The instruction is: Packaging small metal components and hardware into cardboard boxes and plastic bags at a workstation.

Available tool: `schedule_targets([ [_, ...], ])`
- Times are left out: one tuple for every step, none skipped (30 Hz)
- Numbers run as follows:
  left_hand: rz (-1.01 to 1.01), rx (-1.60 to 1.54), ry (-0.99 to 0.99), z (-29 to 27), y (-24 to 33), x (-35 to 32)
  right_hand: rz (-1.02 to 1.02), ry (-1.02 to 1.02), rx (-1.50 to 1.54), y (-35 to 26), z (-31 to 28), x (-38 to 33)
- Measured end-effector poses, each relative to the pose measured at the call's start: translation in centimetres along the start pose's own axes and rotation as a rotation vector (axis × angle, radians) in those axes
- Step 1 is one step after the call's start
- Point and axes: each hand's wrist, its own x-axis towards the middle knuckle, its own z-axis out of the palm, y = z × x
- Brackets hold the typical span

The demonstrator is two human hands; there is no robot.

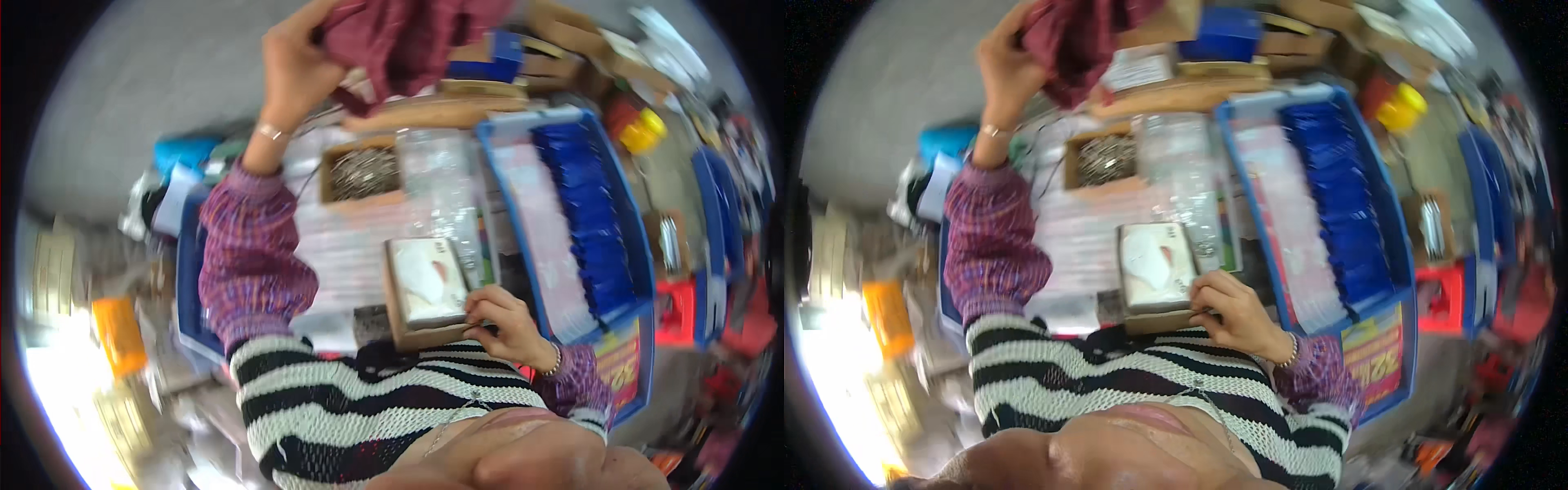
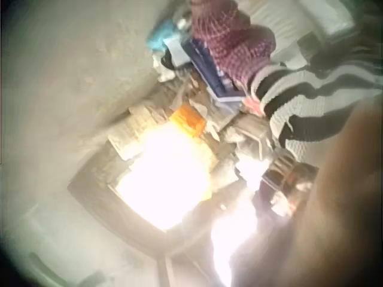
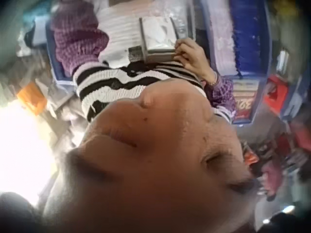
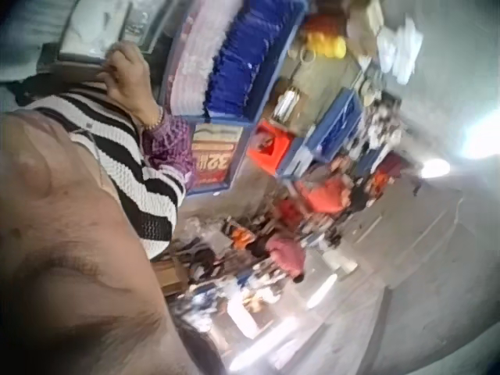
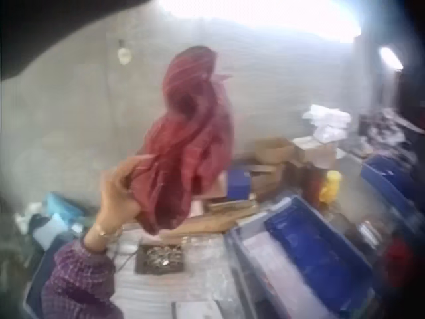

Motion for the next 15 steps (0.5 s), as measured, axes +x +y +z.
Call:
schedule_targets([
  [-0.087,-0.069,-0.018,-1.9,0.4,-1.1,0.053,0.009,0.021,0.0,0.6,-0.5],
  [0.27,-0.334,-0.072,-2.0,-2.0,-1.2,0.063,0.029,-0.011,0.1,0.6,-0.7],
  [0.203,-0.037,-0.12,-2.5,-0.3,-1.3,0.078,0.051,-0.039,0.0,0.3,-1.1],
  [0.026,-0.022,-0.071,-3.0,-0.3,-2.7,0.089,0.056,-0.047,-0.1,0.3,-1.2],
  [0.131,0.191,-0.043,-3.1,0.2,-3.0,0.11,0.087,-0.062,-0.2,0.2,-1.5],
  [0.172,0.29,-0.041,-4.0,0.0,-3.9,0.104,0.072,-0.052,-0.3,0.5,-1.3],
  [0.15,0.338,-0.026,-5.7,0.1,-5.2,0.109,0.073,-0.055,-0.5,0.7,-0.9],
  [0.1,0.392,-0.082,-7.0,0.7,-6.7,0.077,0.029,-0.072,-1.0,0.6,-0.5],
  [0.053,0.433,-0.139,-8.0,0.9,-8.0,0.062,-0.001,-0.067,-1.3,0.6,0.0],
  [0.093,0.41,-0.078,-9.1,0.8,-9.5,0.071,-0.033,-0.069,-1.4,1.0,0.2],
  [0.081,0.42,-0.073,-10.0,0.6,-10.9,0.084,-0.057,-0.074,-1.5,1.4,0.4],
  [0.041,0.444,-0.084,-11.0,0.3,-12.2,0.096,-0.068,-0.061,-1.6,1.8,0.7],
  [0.003,0.468,-0.092,-11.8,0.2,-13.1,0.097,-0.076,-0.062,-1.8,1.9,1.0],
  [0.021,0.491,-0.089,-12.6,-0.3,-13.8,0.105,-0.081,-0.082,-1.9,2.0,1.1],
  [0.017,0.486,-0.086,-13.2,-0.9,-14.3,0.115,-0.085,-0.102,-2.0,2.1,1.2],
])
